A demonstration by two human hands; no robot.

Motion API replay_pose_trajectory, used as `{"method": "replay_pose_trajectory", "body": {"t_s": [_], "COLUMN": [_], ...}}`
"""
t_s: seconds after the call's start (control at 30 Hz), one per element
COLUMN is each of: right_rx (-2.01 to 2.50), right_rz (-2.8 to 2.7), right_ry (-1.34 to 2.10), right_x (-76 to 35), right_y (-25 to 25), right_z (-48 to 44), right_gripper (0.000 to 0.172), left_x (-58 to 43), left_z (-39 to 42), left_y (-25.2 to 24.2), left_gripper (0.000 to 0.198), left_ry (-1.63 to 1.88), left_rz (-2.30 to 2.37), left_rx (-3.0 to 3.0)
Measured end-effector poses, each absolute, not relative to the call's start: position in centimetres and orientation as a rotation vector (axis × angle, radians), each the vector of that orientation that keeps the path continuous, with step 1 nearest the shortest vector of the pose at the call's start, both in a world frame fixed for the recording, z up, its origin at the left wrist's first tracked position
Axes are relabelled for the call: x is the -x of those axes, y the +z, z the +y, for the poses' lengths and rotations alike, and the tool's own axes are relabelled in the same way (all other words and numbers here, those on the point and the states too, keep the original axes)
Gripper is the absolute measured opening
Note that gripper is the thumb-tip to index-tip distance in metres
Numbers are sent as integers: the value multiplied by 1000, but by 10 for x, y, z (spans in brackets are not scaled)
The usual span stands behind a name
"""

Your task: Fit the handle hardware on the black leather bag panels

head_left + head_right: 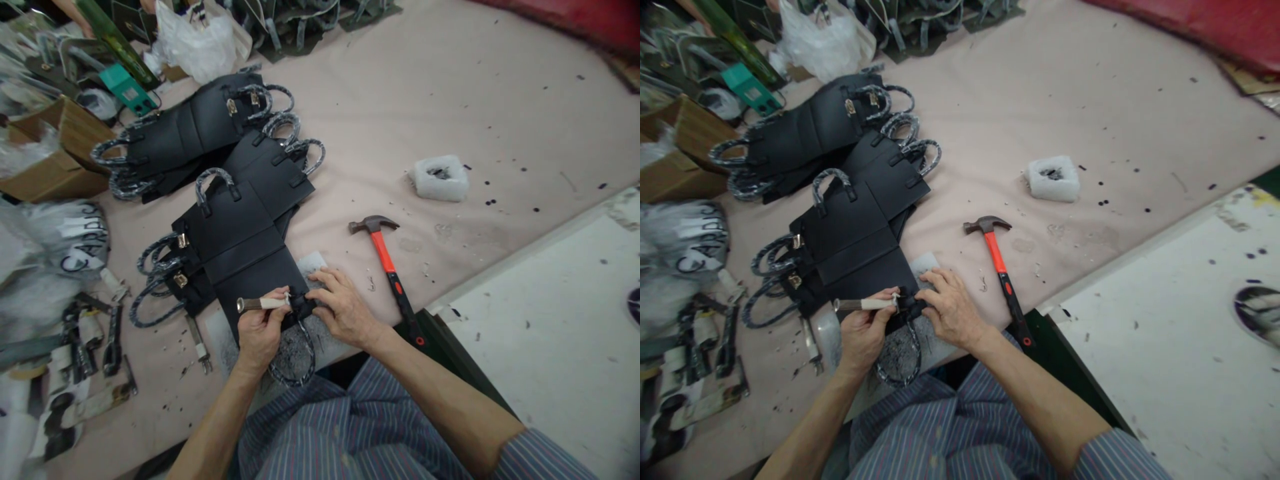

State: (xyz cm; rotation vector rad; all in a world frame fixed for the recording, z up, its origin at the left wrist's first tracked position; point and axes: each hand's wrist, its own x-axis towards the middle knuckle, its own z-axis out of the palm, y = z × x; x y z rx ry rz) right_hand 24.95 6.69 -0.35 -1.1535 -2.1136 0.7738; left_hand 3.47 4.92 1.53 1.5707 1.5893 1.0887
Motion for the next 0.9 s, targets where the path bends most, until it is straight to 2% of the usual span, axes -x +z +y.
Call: {"method": "replay_pose_trajectory", "body": {"t_s": [0.5, 0.73, 0.9], "right_rx": [1129, 1079, 1344], "right_rz": [-2095, -2024, -1861], "right_ry": [733, 722, 487], "right_x": [-250, -251, -283], "right_y": [-7, -4, 3], "right_z": [64, 60, 56], "right_gripper": [34, 38, 35], "left_x": [-44, -47, -48], "left_z": [46, 46, 47], "left_y": [6, 9, 5], "left_gripper": [6, 10, 11], "left_ry": [1139, 1154, 1158], "left_rz": [1577, 1588, 1585], "left_rx": [-1896, -1892, -1916]}}
